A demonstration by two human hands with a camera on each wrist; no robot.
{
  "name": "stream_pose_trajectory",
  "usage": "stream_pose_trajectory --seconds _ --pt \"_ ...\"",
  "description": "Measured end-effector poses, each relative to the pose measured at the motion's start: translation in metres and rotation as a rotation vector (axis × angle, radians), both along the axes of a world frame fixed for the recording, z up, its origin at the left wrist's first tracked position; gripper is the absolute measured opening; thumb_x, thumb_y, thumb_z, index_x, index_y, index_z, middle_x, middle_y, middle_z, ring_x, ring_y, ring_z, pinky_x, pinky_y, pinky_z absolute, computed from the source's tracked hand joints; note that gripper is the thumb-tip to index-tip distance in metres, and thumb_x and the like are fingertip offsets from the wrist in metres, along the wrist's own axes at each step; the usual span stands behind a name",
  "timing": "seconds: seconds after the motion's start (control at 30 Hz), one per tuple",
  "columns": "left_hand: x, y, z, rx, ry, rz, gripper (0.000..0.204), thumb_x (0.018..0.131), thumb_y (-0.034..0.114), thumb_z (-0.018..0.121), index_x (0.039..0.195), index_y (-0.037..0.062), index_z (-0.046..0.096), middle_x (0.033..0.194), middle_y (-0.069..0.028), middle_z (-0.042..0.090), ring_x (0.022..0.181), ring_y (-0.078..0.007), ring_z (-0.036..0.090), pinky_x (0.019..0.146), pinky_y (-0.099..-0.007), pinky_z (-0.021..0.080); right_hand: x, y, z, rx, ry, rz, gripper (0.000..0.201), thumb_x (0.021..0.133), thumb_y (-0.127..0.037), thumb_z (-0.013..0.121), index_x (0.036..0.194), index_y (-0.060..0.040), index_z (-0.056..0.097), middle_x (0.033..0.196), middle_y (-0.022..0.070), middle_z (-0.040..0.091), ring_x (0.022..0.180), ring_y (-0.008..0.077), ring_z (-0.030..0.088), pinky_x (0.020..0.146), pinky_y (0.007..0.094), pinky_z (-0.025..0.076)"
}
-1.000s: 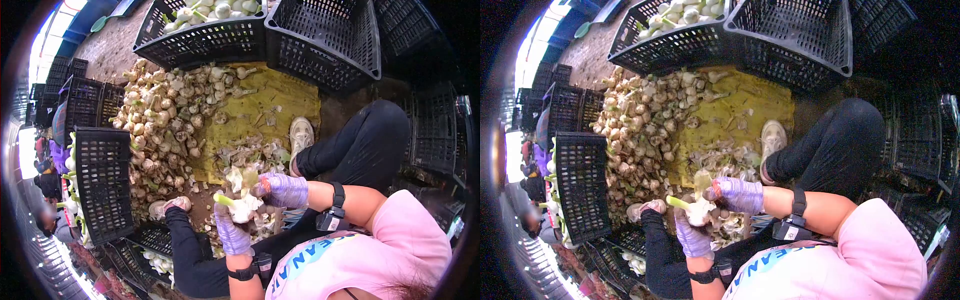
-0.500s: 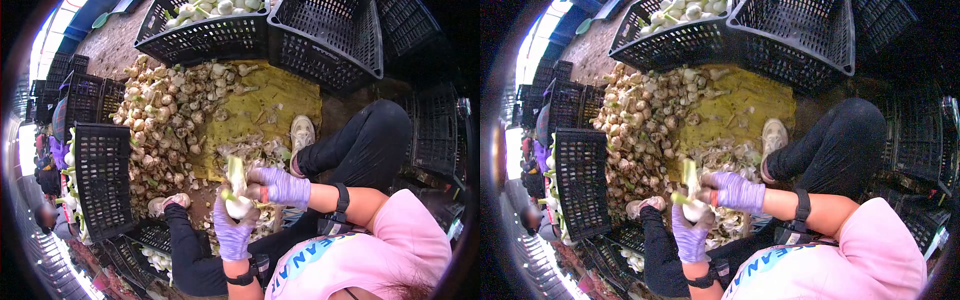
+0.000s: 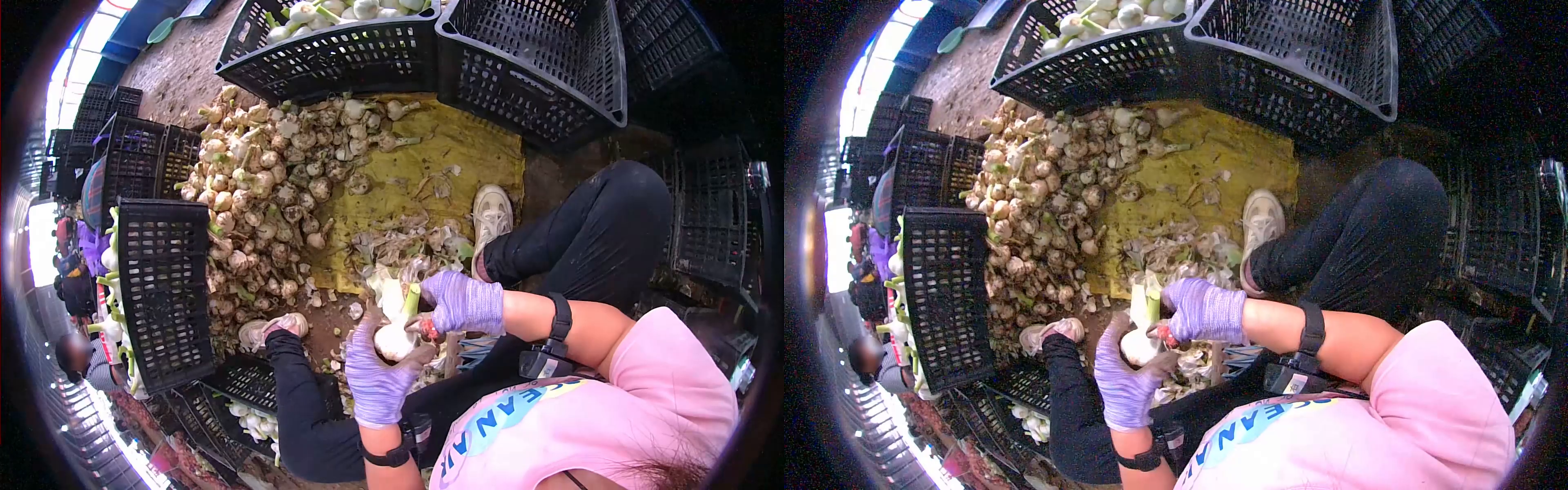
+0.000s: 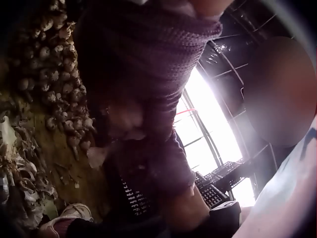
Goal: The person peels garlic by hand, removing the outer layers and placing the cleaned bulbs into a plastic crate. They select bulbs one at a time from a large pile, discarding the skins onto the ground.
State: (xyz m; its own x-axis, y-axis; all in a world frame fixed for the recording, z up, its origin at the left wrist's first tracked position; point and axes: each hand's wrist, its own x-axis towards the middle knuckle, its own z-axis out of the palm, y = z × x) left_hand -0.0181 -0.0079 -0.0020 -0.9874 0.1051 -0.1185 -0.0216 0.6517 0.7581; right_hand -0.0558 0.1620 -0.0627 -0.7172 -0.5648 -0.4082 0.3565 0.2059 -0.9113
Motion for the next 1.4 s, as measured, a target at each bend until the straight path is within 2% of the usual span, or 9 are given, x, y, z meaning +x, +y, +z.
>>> stream_pose_trajectory --seconds 0.17,0.4,0.53,0.63,0.83,0.97,1.13,1.27,1.4 --pt "0.006 -0.009 0.003 1.068 -0.797 0.405 0.063 0.075 0.048 0.058 0.113 -0.0012 0.046 0.082 -0.0093 0.061 0.059 -0.0164 0.060 0.039 -0.0234 0.047 -0.005 0.008 0.025 -0.246 0.140 0.059 0.030 0.072 -0.025 0.062 0.092 -0.0020 0.059 0.077 0.0172 0.061 0.069 0.0212 0.060 0.063 0.0335 0.046" --pt "0.008 0.007 -0.021 0.693 -0.319 0.353 0.063 0.080 0.049 0.055 0.117 0.0013 0.040 0.109 -0.0109 0.052 0.093 -0.0218 0.055 0.076 -0.0353 0.049 0.001 0.004 0.003 0.053 0.363 -0.001 0.028 0.077 -0.019 0.053 0.097 0.0006 0.054 0.076 0.0112 0.060 0.070 0.0170 0.057 0.064 0.0340 0.046" --pt "0.009 -0.017 -0.030 1.175 -0.560 0.461 0.056 0.076 0.042 0.065 0.116 0.0082 0.044 0.105 -0.0057 0.052 0.091 -0.0176 0.053 0.069 -0.0301 0.047 0.006 0.002 0.023 -0.998 -0.724 -0.253 0.024 0.080 -0.014 0.058 0.100 -0.0007 0.054 0.084 0.0024 0.059 0.073 0.0084 0.055 0.062 0.0238 0.045" --pt "0.006 -0.014 -0.018 1.222 -0.510 0.377 0.055 0.076 0.040 0.066 0.115 0.0076 0.046 0.104 -0.0050 0.053 0.092 -0.0174 0.053 0.066 -0.0269 0.046 0.008 -0.004 0.012 -0.885 -0.738 -0.274 0.028 0.081 -0.019 0.059 0.101 -0.0001 0.053 0.090 0.0056 0.060 0.079 0.0119 0.057 0.067 0.0276 0.045" --pt "0.001 -0.002 -0.007 0.581 -0.256 0.505 0.028 0.077 0.006 0.064 0.104 0.0011 0.055 0.098 -0.0071 0.057 0.091 -0.0158 0.053 0.078 -0.0280 0.045 0.011 -0.012 -0.013 0.055 0.830 -0.156 0.028 0.082 -0.024 0.057 0.098 -0.0009 0.053 0.081 0.0049 0.058 0.074 0.0168 0.057 0.065 0.0312 0.045" --pt "-0.002 -0.007 -0.001 0.540 -0.125 0.504 0.017 0.073 0.000 0.063 0.089 0.0007 0.060 0.096 -0.0098 0.057 0.087 -0.0168 0.054 0.079 -0.0294 0.044 0.010 -0.005 -0.002 -0.942 -0.656 -0.442 0.024 0.082 -0.021 0.054 0.094 -0.0001 0.055 0.084 0.0123 0.062 0.075 0.0199 0.063 0.062 0.0318 0.053" --pt "0.006 -0.022 0.003 0.900 -0.105 0.402 0.013 0.074 0.008 0.067 0.084 0.0060 0.060 0.094 -0.0084 0.057 0.085 -0.0174 0.054 0.075 -0.0293 0.046 -0.025 0.017 0.014 -1.206 -0.592 -0.827 0.033 0.086 -0.023 0.052 0.106 0.0020 0.048 0.098 0.0191 0.058 0.091 0.0301 0.059 0.080 0.0412 0.051" --pt "0.003 -0.018 0.004 1.041 -0.058 0.453 0.025 0.072 0.020 0.071 0.087 0.0054 0.057 0.095 -0.0070 0.054 0.084 -0.0171 0.054 0.073 -0.0290 0.047 -0.039 0.022 0.010 -1.125 -0.515 -0.833 0.028 0.087 -0.021 0.050 0.106 -0.0001 0.049 0.099 0.0145 0.057 0.086 0.0231 0.060 0.078 0.0335 0.050" --pt "0.010 -0.024 -0.013 1.105 -0.029 0.461 0.031 0.072 0.021 0.071 0.091 0.0053 0.053 0.095 -0.0074 0.055 0.086 -0.0184 0.055 0.074 -0.0309 0.048 -0.020 0.012 0.034 0.058 0.342 -0.006 0.053 0.070 -0.020 0.069 0.114 0.0003 0.047 0.105 0.0152 0.057 0.099 0.0232 0.056 0.082 0.0304 0.045"
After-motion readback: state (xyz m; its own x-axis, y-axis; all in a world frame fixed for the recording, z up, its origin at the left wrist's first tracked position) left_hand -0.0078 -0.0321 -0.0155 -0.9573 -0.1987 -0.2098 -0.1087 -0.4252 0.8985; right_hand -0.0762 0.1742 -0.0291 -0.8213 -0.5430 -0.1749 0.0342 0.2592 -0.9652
